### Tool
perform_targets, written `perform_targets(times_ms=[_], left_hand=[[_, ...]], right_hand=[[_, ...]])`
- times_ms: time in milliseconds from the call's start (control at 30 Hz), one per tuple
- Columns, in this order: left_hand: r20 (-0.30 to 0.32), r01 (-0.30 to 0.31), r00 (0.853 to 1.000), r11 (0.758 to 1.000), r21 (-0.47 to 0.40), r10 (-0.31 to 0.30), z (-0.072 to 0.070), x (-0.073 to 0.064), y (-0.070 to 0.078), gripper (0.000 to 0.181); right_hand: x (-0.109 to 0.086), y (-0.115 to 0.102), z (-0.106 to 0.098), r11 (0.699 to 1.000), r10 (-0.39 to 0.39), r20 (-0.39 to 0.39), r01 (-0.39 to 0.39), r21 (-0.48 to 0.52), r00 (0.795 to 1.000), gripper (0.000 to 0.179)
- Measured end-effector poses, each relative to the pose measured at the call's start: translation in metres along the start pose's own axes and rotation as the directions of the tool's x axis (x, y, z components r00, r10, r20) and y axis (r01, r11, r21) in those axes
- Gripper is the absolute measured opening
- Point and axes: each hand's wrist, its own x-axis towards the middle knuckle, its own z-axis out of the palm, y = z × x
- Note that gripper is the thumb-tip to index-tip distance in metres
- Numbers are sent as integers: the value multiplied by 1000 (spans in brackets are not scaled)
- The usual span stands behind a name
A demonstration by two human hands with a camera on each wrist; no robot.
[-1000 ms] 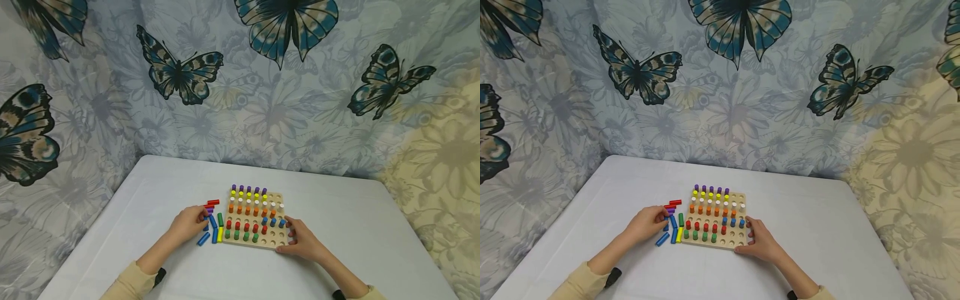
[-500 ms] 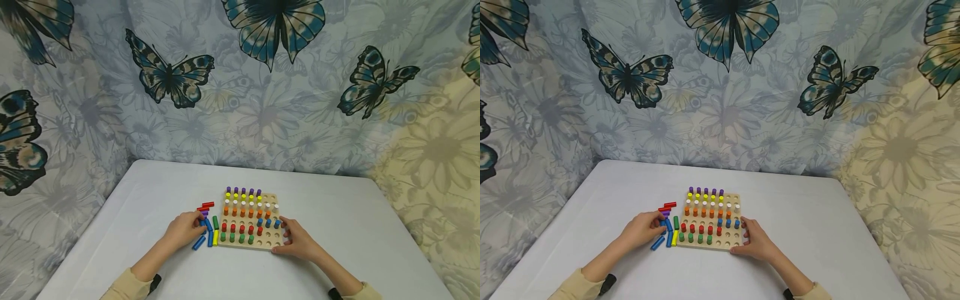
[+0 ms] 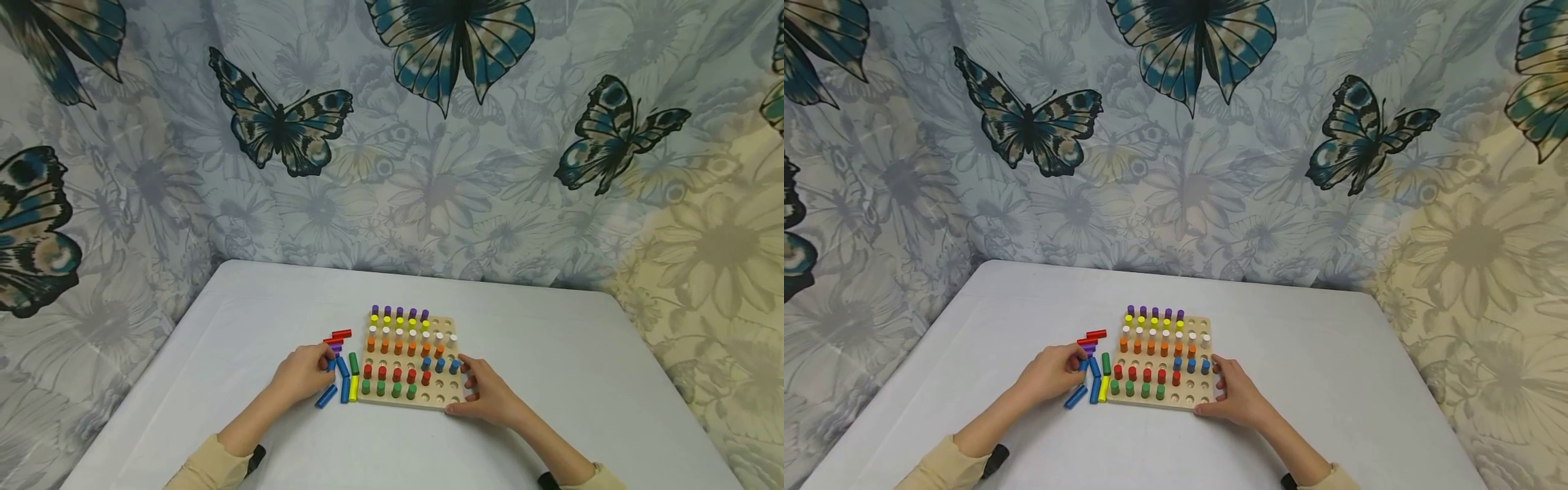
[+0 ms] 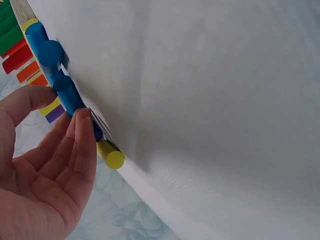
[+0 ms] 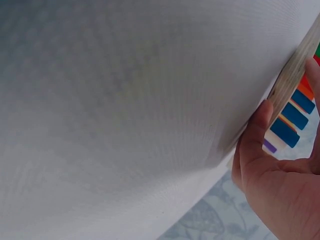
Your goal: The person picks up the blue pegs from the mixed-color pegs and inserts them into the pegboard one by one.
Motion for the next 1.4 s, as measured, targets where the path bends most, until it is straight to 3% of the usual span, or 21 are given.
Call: perform_targets(times_ms=[367,800,1400], left_hand=[[13,13,1000,1000,1,-13,-1,0,1,22],[-3,-25,1000,999,25,25,-1,-2,-1,21],[-17,-31,999,997,-75,30,-3,-5,-7,23]], right_hand=[[-1,1,0,1000,-8,3,8,0,1000,100],[-1,0,-1,1000,-15,-1,15,3,1000,99],[-1,-2,-1,1000,8,0,-8,-14,1000,100]])
